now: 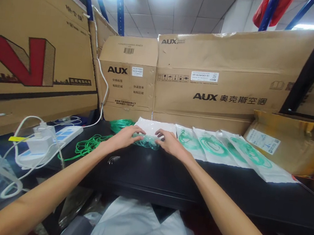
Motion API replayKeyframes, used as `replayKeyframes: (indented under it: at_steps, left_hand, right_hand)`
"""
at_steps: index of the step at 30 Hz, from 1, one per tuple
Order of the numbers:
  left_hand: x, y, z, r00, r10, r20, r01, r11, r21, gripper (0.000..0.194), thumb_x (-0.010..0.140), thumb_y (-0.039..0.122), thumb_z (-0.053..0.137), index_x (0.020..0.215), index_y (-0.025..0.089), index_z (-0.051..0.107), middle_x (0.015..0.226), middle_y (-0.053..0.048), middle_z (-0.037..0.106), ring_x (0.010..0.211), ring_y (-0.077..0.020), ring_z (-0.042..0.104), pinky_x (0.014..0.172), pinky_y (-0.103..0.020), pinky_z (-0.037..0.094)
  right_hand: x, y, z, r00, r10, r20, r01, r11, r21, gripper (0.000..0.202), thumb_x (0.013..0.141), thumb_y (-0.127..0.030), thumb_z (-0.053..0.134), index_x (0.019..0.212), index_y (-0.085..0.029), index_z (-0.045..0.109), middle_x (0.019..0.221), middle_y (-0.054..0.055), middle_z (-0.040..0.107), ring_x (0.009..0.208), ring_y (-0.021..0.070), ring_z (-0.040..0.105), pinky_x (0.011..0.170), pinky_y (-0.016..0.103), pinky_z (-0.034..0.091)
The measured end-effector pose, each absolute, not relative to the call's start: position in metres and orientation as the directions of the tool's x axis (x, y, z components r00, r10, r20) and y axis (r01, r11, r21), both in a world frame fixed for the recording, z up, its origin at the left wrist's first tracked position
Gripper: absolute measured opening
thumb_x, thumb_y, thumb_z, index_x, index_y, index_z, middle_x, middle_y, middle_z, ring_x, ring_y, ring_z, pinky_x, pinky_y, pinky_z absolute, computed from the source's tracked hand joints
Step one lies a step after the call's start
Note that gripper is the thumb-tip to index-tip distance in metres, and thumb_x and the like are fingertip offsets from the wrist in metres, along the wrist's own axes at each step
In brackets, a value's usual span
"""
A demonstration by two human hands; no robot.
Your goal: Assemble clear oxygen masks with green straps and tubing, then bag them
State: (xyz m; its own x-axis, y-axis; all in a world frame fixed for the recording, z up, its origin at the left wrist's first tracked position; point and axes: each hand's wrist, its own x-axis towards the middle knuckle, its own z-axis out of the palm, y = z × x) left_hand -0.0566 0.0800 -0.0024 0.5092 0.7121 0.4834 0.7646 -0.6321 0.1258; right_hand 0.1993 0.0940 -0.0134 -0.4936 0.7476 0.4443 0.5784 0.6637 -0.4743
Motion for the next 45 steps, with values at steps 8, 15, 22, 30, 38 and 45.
replayKeyframes:
  at_steps: [8, 15, 22, 30, 38, 45]
  left_hand:
    - [-0.058, 0.082, -0.004, 0.518, 0.705, 0.484, 0.752, -0.645, 0.136, 0.028, 0.098, 0.033, 0.057, 0.119, 0.021, 0.071, 0.122, -0.008, 0.070, 0.117, -0.0269, 0.062, 0.104, -0.038, 0.043]
    - [-0.058, 0.085, -0.004, 0.518, 0.710, 0.476, 0.761, -0.637, 0.121, 0.029, 0.099, 0.033, 0.055, 0.120, 0.021, 0.071, 0.121, -0.009, 0.069, 0.116, -0.0273, 0.061, 0.104, -0.038, 0.044]
    - [-0.061, 0.089, -0.004, 0.516, 0.720, 0.464, 0.775, -0.623, 0.105, 0.028, 0.099, 0.033, 0.056, 0.119, 0.020, 0.071, 0.117, -0.009, 0.070, 0.112, -0.0269, 0.063, 0.100, -0.037, 0.045]
    - [-0.062, 0.088, -0.002, 0.534, 0.706, 0.465, 0.770, -0.633, 0.075, 0.027, 0.100, 0.033, 0.055, 0.119, 0.020, 0.070, 0.118, -0.008, 0.070, 0.113, -0.0265, 0.064, 0.101, -0.037, 0.047]
    - [-0.045, 0.046, 0.008, 0.458, 0.647, 0.610, 0.772, -0.630, 0.088, 0.041, 0.103, 0.038, 0.048, 0.138, 0.020, 0.057, 0.135, -0.009, 0.062, 0.126, -0.0273, 0.056, 0.111, -0.042, 0.040]
    - [-0.025, -0.005, 0.012, 0.528, 0.622, 0.578, 0.654, -0.732, 0.190, 0.030, 0.103, 0.042, 0.051, 0.121, 0.028, 0.069, 0.123, -0.001, 0.069, 0.118, -0.0213, 0.062, 0.104, -0.033, 0.045]
  right_hand:
    - [0.192, 0.100, -0.019, -0.527, 0.706, 0.473, 0.574, 0.706, -0.415, 0.023, 0.099, -0.033, 0.062, 0.114, -0.016, 0.067, 0.109, 0.007, 0.072, 0.097, 0.0201, 0.070, 0.089, 0.042, 0.057]
    - [0.189, 0.103, -0.024, -0.563, 0.678, 0.473, 0.620, 0.725, -0.301, 0.031, 0.096, -0.036, 0.067, 0.122, -0.017, 0.065, 0.115, 0.008, 0.069, 0.102, 0.0224, 0.068, 0.093, 0.046, 0.055]
    - [0.181, 0.110, -0.023, -0.577, 0.667, 0.471, 0.655, 0.722, -0.221, 0.028, 0.100, -0.033, 0.061, 0.123, -0.018, 0.064, 0.121, 0.009, 0.068, 0.107, 0.0231, 0.067, 0.095, 0.047, 0.055]
    - [0.174, 0.084, -0.016, -0.581, 0.646, 0.495, 0.676, 0.721, -0.148, 0.030, 0.100, -0.023, 0.058, 0.129, -0.017, 0.065, 0.123, 0.013, 0.069, 0.115, 0.0262, 0.065, 0.100, 0.045, 0.050]
    - [0.247, 0.024, 0.001, -0.382, 0.747, 0.544, 0.778, 0.578, -0.247, 0.032, 0.100, -0.042, 0.052, 0.118, -0.026, 0.073, 0.118, 0.006, 0.075, 0.108, 0.0248, 0.069, 0.095, 0.034, 0.050]
    - [0.461, -0.041, -0.009, 0.353, 0.781, 0.515, 0.870, -0.071, -0.489, 0.034, 0.071, -0.055, 0.060, 0.054, -0.027, 0.067, 0.062, 0.020, 0.070, 0.060, 0.0389, 0.065, 0.062, 0.050, 0.043]
